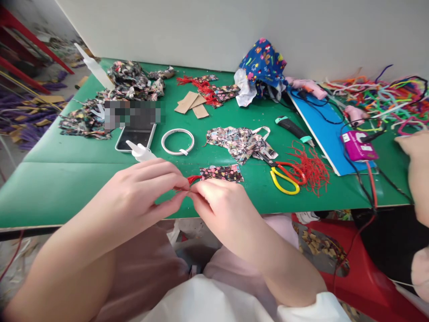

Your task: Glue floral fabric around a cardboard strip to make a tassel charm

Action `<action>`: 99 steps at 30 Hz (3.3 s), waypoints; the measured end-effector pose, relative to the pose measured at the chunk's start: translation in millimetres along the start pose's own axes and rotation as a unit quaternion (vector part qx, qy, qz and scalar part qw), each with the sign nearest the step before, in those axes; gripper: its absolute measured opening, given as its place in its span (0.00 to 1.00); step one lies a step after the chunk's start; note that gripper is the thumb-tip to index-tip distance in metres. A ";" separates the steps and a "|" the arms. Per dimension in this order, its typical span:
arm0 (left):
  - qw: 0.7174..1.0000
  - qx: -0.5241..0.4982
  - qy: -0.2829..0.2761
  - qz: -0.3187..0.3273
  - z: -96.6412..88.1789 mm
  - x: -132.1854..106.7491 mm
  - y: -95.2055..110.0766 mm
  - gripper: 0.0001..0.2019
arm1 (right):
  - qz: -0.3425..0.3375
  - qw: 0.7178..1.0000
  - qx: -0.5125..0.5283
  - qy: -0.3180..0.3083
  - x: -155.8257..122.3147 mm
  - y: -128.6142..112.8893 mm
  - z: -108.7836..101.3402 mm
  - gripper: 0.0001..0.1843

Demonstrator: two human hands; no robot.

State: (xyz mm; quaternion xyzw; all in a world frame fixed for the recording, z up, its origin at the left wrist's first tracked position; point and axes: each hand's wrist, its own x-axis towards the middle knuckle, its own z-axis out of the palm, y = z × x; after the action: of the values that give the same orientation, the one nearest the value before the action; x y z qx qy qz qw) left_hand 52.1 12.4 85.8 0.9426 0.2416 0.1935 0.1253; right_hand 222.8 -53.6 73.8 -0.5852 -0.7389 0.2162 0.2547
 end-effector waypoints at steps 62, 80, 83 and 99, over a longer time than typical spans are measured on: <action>0.980 -0.189 -0.026 -0.051 -8.8 -3.5 -9.0 0.05 | -0.038 0.998 0.059 0.002 -2.2 -6.2 -3.3 0.08; 0.889 -0.431 0.129 -0.089 0.9 -6.4 9.9 0.15 | 0.035 0.932 0.357 0.050 -5.6 -12.2 -8.6 0.15; 0.832 -0.523 0.159 -0.095 9.8 -3.5 14.3 0.15 | 0.015 0.916 0.398 0.044 -7.2 -10.7 -6.2 0.16; 0.660 -0.723 0.161 -0.129 22.0 3.6 21.7 0.06 | -0.055 0.928 0.358 0.086 -10.6 -15.2 -1.0 0.21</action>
State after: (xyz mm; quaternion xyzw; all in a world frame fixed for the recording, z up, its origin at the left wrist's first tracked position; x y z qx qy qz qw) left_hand 73.2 -7.4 74.4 0.4690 0.1612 0.4377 0.7500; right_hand 214.0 -67.3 82.7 -0.4303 -0.6186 0.4006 0.5213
